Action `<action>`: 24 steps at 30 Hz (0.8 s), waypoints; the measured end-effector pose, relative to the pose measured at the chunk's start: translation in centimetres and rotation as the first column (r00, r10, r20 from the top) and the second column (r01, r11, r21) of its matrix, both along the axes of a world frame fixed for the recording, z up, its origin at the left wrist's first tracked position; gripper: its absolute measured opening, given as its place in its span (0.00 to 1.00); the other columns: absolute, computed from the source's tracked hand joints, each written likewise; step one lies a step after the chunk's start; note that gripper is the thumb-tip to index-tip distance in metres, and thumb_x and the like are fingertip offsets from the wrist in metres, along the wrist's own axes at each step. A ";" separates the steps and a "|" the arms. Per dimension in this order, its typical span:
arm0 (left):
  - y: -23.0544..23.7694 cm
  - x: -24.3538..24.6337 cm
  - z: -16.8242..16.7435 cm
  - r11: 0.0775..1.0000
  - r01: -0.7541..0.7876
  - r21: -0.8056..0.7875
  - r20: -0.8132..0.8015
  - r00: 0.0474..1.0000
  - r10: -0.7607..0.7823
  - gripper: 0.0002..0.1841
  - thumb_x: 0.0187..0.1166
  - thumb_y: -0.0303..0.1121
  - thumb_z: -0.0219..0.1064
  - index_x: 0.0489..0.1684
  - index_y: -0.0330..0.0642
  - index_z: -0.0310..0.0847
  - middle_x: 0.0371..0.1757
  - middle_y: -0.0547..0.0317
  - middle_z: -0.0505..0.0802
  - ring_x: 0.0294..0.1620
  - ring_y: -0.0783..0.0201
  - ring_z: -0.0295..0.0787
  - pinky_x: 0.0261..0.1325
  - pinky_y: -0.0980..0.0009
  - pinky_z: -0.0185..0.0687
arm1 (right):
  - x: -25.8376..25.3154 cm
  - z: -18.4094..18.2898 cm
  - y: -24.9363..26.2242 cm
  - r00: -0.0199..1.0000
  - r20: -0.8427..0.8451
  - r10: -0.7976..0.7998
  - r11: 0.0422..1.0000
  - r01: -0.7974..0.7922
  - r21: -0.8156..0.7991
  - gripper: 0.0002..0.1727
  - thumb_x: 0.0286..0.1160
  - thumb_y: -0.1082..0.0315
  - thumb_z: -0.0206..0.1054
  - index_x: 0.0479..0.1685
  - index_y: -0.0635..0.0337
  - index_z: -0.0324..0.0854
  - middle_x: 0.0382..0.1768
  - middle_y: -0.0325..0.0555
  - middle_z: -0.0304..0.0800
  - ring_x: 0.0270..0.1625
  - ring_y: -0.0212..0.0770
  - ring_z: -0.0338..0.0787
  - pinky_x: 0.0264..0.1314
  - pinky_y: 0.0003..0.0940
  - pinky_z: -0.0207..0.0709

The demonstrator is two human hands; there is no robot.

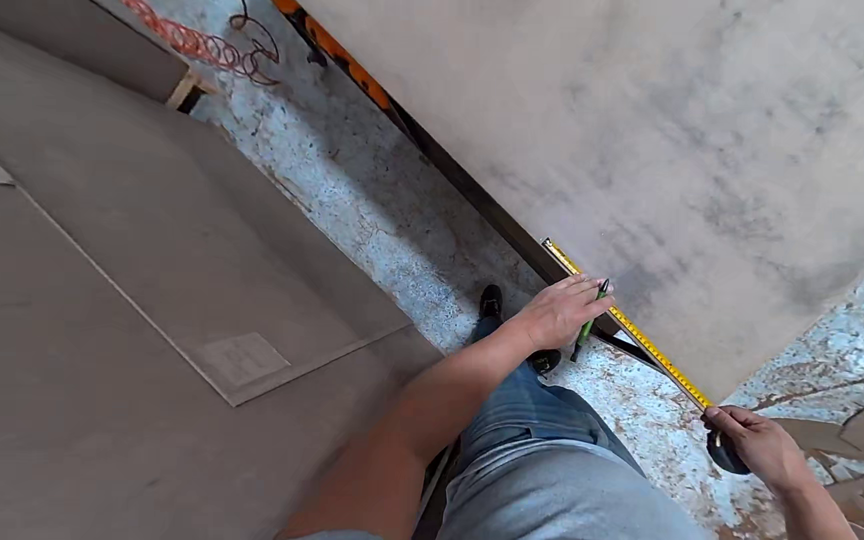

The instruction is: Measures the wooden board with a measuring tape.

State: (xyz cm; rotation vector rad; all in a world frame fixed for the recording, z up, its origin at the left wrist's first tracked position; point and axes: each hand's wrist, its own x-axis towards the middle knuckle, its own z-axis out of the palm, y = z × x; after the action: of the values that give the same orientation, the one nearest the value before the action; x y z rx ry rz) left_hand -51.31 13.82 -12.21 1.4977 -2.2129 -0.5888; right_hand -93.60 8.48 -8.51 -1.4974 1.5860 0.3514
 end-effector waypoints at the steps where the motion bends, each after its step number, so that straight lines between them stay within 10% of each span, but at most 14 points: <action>1: 0.1 -0.2 -0.1 1.000 -0.013 -0.013 0.001 1.000 0.013 0.26 0.77 0.24 0.64 0.77 0.45 0.80 0.80 0.53 0.84 0.88 0.54 0.69 0.94 0.55 0.55 | 0.1 0.1 -0.1 1.000 0.013 -0.015 1.000 0.015 0.015 0.20 0.86 0.47 0.62 0.40 0.48 0.93 0.33 0.39 0.95 0.33 0.39 0.91 0.41 0.48 0.84; 24: 0.4 -0.3 -2.1 0.995 -0.023 -0.099 -0.092 0.996 0.014 0.26 0.74 0.24 0.67 0.75 0.42 0.81 0.78 0.48 0.85 0.87 0.51 0.72 0.95 0.54 0.53 | 1.8 0.7 -0.5 0.999 -0.003 -0.041 0.995 0.041 0.086 0.20 0.87 0.51 0.63 0.35 0.56 0.90 0.29 0.40 0.93 0.26 0.34 0.86 0.32 0.35 0.79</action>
State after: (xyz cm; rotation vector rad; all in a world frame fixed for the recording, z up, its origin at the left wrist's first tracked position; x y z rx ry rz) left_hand -51.56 14.24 -14.30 1.4112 -2.1253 -0.5216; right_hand -91.79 8.00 -7.83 -1.3971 1.5801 0.3924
